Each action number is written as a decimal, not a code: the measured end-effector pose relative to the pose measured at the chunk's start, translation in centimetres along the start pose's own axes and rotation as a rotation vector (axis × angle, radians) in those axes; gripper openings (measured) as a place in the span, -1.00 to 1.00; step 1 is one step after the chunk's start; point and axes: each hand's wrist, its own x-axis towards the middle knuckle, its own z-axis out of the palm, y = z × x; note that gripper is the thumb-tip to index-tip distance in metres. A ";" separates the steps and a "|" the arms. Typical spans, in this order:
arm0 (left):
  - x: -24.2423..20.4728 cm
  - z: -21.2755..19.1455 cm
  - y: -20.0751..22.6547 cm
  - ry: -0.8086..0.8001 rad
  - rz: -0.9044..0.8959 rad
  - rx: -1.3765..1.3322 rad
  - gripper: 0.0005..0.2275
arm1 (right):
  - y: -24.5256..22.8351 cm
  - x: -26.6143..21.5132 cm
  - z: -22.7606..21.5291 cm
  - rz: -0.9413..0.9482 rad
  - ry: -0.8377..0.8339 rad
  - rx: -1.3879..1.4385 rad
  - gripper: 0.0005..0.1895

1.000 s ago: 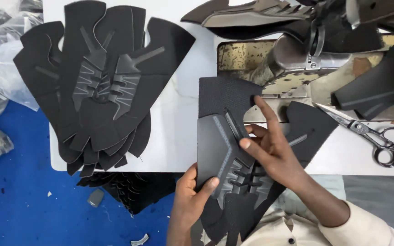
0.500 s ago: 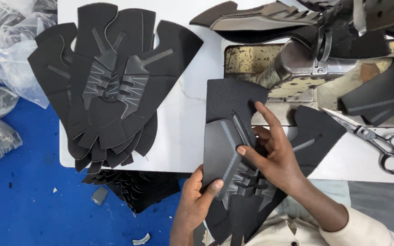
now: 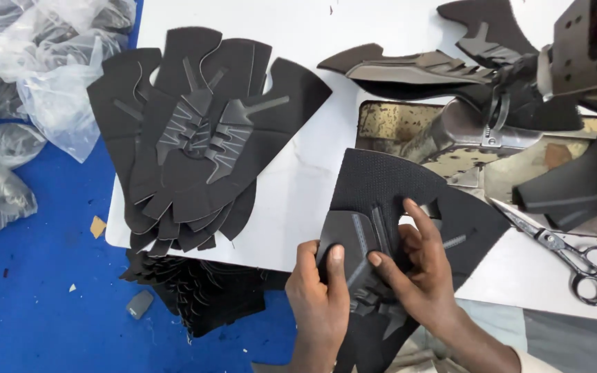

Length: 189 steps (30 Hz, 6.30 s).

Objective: Sewing together black leather or synthetic upper components of a shoe using an industrial sewing machine.

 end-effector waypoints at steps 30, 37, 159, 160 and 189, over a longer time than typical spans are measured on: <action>4.0 5.4 13.5 -1.068 0.143 0.263 -0.74 | -9.3 5.5 -22.9 0.251 -0.542 -0.344 -0.61; 9.6 4.2 23.1 -1.071 0.411 0.143 -0.50 | -13.0 7.0 -24.1 -0.274 -0.131 -0.348 -0.61; 8.6 11.2 22.8 -0.538 -0.095 0.043 -0.56 | -3.0 8.3 -26.7 -0.017 0.068 0.250 -0.65; 8.1 11.3 22.2 -0.475 0.229 -0.009 -0.59 | -0.5 8.6 -27.1 -0.039 0.088 -0.185 -0.60; 2.4 16.5 24.8 -0.062 0.275 -0.278 -0.56 | -5.7 9.6 -35.1 -0.036 0.068 -0.186 -0.55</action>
